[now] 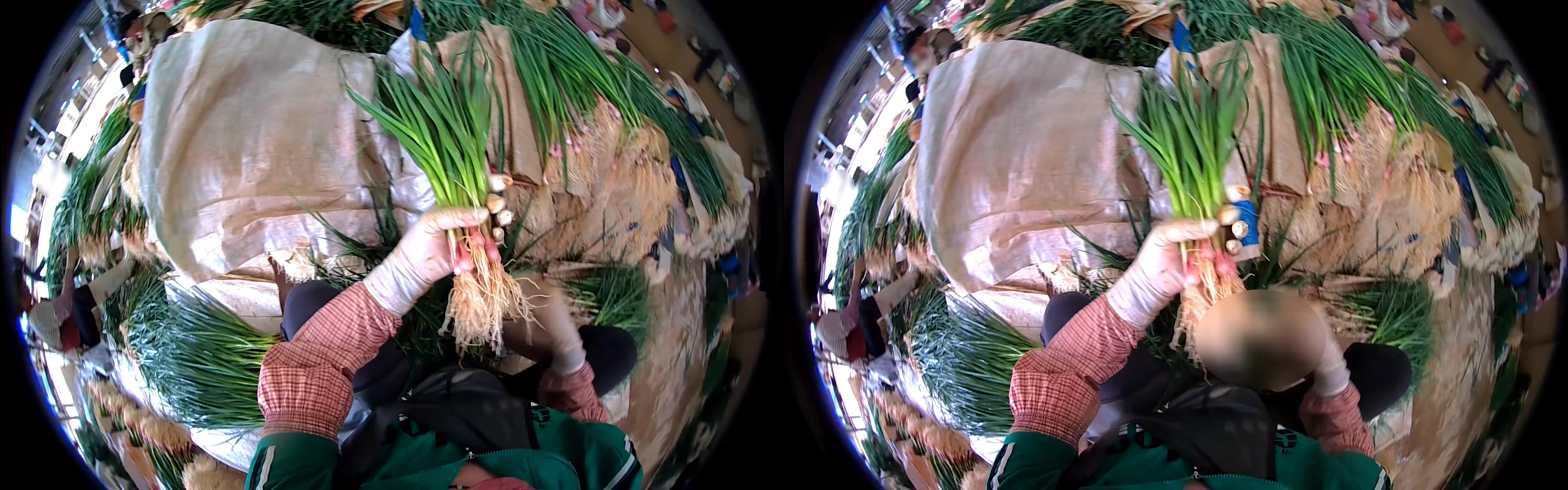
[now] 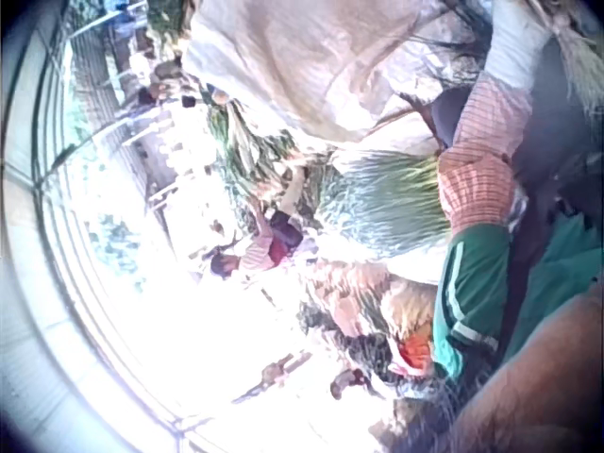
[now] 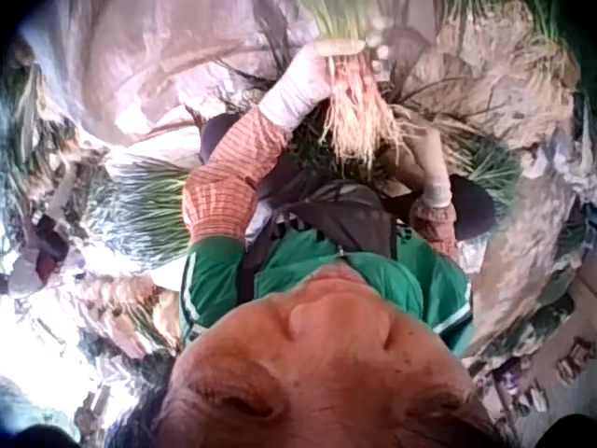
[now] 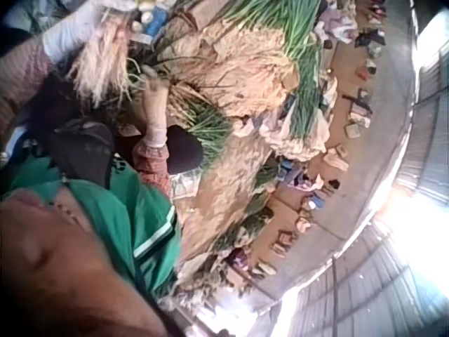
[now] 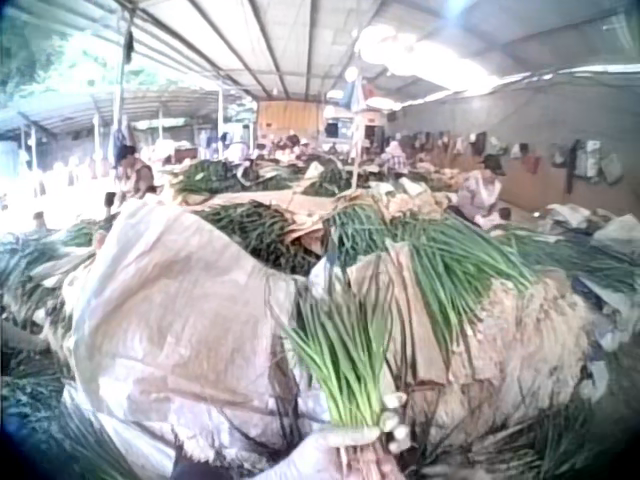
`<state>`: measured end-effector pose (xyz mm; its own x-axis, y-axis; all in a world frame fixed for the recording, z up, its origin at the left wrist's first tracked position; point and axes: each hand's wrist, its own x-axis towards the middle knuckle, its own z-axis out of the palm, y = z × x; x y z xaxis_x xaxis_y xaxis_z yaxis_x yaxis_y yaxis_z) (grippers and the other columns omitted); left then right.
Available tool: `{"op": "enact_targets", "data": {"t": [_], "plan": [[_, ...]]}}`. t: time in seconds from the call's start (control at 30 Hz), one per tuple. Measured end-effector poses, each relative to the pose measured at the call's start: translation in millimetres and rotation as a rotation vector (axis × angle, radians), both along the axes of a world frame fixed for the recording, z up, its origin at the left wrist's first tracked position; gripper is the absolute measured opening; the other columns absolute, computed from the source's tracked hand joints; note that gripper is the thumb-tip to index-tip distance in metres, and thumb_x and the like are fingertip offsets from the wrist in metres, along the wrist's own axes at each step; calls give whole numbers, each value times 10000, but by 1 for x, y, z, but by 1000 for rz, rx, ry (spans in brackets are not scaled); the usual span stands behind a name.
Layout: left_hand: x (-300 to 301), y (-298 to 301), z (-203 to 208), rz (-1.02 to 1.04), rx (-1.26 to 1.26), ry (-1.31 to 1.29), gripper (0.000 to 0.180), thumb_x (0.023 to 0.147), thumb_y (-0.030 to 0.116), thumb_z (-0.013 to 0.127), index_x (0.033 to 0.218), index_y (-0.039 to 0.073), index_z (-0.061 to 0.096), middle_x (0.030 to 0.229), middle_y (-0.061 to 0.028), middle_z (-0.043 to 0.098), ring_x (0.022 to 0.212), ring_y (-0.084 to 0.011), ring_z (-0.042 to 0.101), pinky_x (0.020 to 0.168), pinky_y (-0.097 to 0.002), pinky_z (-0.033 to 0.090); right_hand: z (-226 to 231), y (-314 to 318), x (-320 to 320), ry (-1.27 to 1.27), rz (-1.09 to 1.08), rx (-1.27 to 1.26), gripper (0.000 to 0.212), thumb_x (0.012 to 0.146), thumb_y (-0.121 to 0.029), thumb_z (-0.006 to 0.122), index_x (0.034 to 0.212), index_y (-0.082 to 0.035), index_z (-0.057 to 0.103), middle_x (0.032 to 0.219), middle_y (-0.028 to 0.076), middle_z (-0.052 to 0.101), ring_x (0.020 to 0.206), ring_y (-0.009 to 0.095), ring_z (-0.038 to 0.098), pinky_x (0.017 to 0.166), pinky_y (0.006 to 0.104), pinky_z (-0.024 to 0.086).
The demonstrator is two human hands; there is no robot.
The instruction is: The person, wearing gloves, gathers bundles of scallions from a large pile, peels away outer layers by hand, and places the cleaned bundles onto a white sack.
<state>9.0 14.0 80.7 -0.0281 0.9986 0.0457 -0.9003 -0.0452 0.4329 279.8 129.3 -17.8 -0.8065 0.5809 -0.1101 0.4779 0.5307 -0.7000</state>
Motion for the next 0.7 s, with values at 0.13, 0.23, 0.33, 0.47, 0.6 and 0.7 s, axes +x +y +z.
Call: {"op": "enact_targets", "data": {"t": [0.13, 0.23, 0.33, 0.47, 0.6, 0.7], "plan": [[-5, 21, 0, -9, 148, -97, 508, 857, 126, 645, 1311, 31, 437, 809, -12, 498, 754, -170, 545, 788, -362, 490, 88, 69, -61, 480, -394, 137, 227, 950, -189, 512, 1062, -68, 667, 726, 41, 611, 656, 59, 567, 579, 208, 447], [-3, 39, -13, -6, 46, -120, 380, 881, 95, 585, 1246, 39, 493, 845, -40, 521, 729, -159, 485, 699, -309, 464, 47, 151, -83, 91, -409, 360, 233, 924, -204, 524, 1012, -60, 685, 800, 122, 676, 643, 220, 614, 660, 328, 502], [-14, 38, -53, -81, -133, -98, 284, 874, 87, 587, 1149, 21, 565, 976, -138, 614, 799, -222, 576, 694, -337, 523, 16, 138, -92, -87, -317, 594, 211, 888, -217, 590, 967, -47, 685, 791, 124, 677, 628, 250, 614, 649, 368, 514], [-3, 30, -52, -42, -242, 9, 239, 862, 93, 600, 1081, -2, 581, 1101, -210, 624, 901, -304, 635, 707, -392, 574, 65, 32, -83, 343, -253, -115, 150, 866, -162, 655, 954, -42, 680, 813, 59, 663, 659, 148, 609, 635, 309, 513], [4, 26, -59, -20, -260, 87, 244, 861, 94, 607, 1074, -20, 572, 1017, -186, 659, 818, -281, 660, 655, -361, 593, 54, 23, -86, 280, -210, -457, 322, 911, -326, 611, 961, -12, 662, 759, 64, 642, 716, 161, 616, 710, 279, 498], [8, 26, -61, -35, -291, 236, 211, 841, 71, 640, 1027, 1, 571, 920, -138, 665, 800, -235, 652, 641, -343, 579, 39, 18, -126, 548, -305, -402, 240, 924, -227, 588, 993, 3, 606, 728, 37, 620, 589, 84, 559, 526, 230, 467]]}}
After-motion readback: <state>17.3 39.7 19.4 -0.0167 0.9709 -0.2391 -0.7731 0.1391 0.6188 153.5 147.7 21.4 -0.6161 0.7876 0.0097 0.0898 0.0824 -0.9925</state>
